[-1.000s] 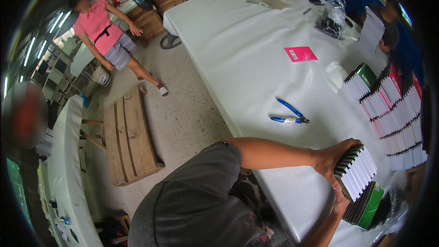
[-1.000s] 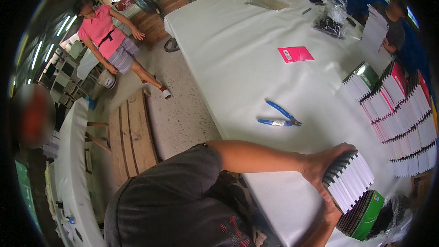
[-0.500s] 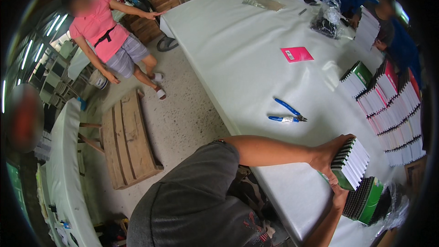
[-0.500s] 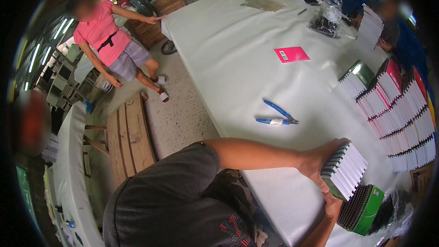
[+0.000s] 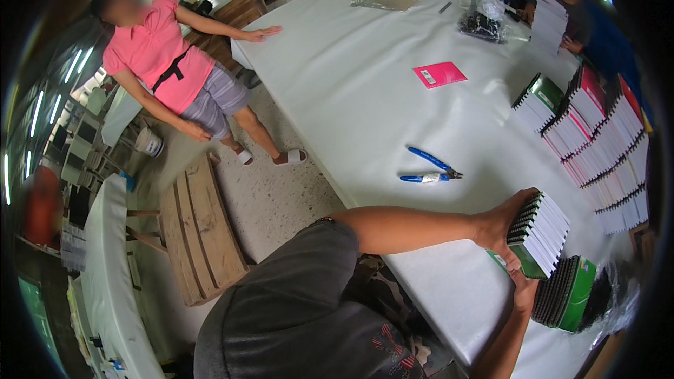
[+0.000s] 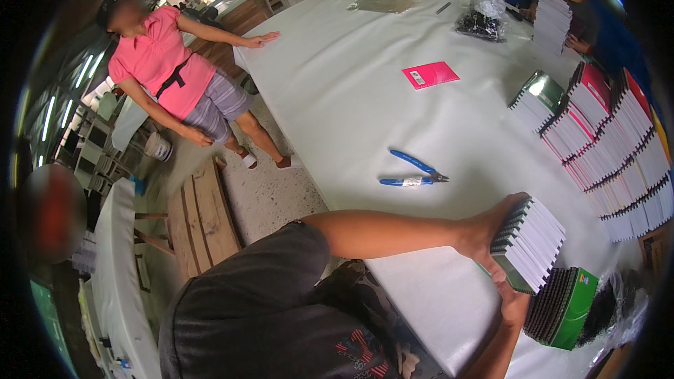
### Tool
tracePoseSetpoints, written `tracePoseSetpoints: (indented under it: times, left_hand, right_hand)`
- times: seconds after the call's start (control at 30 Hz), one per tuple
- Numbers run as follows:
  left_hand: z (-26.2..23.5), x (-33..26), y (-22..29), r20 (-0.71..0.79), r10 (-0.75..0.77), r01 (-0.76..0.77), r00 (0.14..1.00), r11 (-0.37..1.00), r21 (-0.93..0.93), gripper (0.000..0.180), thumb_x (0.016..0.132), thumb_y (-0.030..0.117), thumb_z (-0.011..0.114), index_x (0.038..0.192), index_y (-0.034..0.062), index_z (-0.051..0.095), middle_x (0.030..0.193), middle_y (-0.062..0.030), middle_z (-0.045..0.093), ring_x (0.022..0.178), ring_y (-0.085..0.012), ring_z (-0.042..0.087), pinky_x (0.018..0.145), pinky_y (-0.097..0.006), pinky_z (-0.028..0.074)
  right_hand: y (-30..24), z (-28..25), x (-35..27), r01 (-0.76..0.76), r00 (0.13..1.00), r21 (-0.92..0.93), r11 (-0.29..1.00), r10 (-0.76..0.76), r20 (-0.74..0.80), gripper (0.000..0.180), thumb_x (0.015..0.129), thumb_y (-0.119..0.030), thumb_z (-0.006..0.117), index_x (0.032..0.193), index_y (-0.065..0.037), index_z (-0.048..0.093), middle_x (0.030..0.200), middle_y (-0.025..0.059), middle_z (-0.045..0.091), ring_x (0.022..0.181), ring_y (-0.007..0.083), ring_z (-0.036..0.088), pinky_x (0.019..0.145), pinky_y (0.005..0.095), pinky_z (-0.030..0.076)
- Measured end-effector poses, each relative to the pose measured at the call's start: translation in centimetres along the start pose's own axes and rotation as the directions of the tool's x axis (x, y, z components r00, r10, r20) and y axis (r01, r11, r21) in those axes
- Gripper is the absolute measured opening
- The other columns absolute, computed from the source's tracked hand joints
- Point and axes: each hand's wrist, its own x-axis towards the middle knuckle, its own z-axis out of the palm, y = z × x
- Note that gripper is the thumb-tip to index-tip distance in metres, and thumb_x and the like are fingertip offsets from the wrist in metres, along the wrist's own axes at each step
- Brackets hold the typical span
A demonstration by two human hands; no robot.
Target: The person sorts a stack of green notebooks by moving them one at a time and then stacking them together.
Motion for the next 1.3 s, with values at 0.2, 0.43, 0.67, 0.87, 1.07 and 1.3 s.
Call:
tracePoseSetpoints:
  times: [0.2, 0.43, 0.67, 0.87, 1.07, 1.3]
  left_hand:
    - [0.5, -0.4, 0.4, -0.028, -0.093, 0.09, 0.995, 0.99, -0.112, 0.142, 0.043, 0.039, 0.092, 0.138, -0.005, -0.004, 0.133, -0.0182, 0.029, 0.128, -0.0278, 0.029, 0.109, -0.039, 0.024]
    - [-0.1, -0.2, -0.7, -0.002, -0.041, 0.041, 0.999, 0.987, 0.155, 0.138, 0.047, 0.047, 0.089, 0.139, -0.0024, -0.001, 0.134, -0.0186, 0.028, 0.131, -0.0304, 0.023, 0.111, -0.043, 0.016]
    - [-0.3, -0.4, -0.2, -0.018, -0.078, 0.08, 0.997, 0.981, 0.176, 0.136, 0.045, 0.04, 0.092, 0.138, -0.0018, 0.001, 0.133, -0.0182, 0.033, 0.128, -0.0294, 0.033, 0.107, -0.042, 0.027]
    - [0.4, 0.4, -1.0, -0.001, -0.136, 0.136, 0.991, 0.99, 0.039, 0.133, 0.047, 0.042, 0.091, 0.137, 0.0009, 0.002, 0.133, -0.0157, 0.035, 0.125, -0.0269, 0.037, 0.105, -0.042, 0.031]
    - [-0.1, 0.3, -0.9, 0.042, -0.142, 0.136, 0.989, 0.983, 0.125, 0.134, 0.05, 0.044, 0.09, 0.137, 0.0009, -0.001, 0.134, -0.0147, 0.032, 0.128, -0.0266, 0.033, 0.106, -0.042, 0.031]
    - [-0.4, 0.3, -1.1, 0.078, -0.17, 0.166, 0.982, 0.984, 0.056, 0.131, 0.052, 0.043, 0.089, 0.138, 0.0035, -0.002, 0.134, -0.0143, 0.032, 0.128, -0.0267, 0.033, 0.106, -0.042, 0.031]
  right_hand:
    - [0.2, -0.2, -0.6, -0.027, 0.999, -0.004, 1.0, 0.027, -0.023, 0.051, 0.074, -0.014, 0.072, 0.118, 0.004, 0.053, 0.113, 0.0098, 0.056, 0.102, 0.0219, 0.053, 0.092, 0.0333, 0.041]
    - [-2.6, 2.1, -0.2, 0.052, 0.998, 0.053, 0.997, -0.049, -0.049, 0.054, 0.07, -0.007, 0.075, 0.118, 0.001, 0.052, 0.112, 0.0084, 0.057, 0.103, 0.0197, 0.053, 0.092, 0.0333, 0.042]
    - [-4.8, 2.1, 0.5, 0.317, 0.948, 0.106, 0.943, -0.312, -0.054, 0.115, 0.057, -0.011, 0.086, 0.145, -0.001, 0.012, 0.14, 0.0156, 0.035, 0.129, 0.0253, 0.036, 0.107, 0.0394, 0.028]
    - [-5.7, 1.8, 0.1, 0.298, 0.954, 0.065, 0.952, -0.294, -0.061, 0.116, 0.061, -0.012, 0.085, 0.146, -0.003, 0.007, 0.143, 0.0167, 0.031, 0.132, 0.0268, 0.032, 0.109, 0.0393, 0.025]
    - [-5.8, 1.9, 0.8, 0.294, 0.956, 0.119, 0.948, -0.295, -0.01, 0.116, 0.062, -0.013, 0.085, 0.146, -0.004, 0.005, 0.144, 0.0155, 0.029, 0.133, 0.0255, 0.03, 0.11, 0.039, 0.024]
    - [-6.2, 2.2, 0.7, 0.272, 0.962, 0.119, 0.955, -0.272, -0.016, 0.118, 0.061, -0.014, 0.086, 0.146, -0.005, 0.006, 0.144, 0.015, 0.029, 0.133, 0.0248, 0.03, 0.11, 0.0392, 0.024]
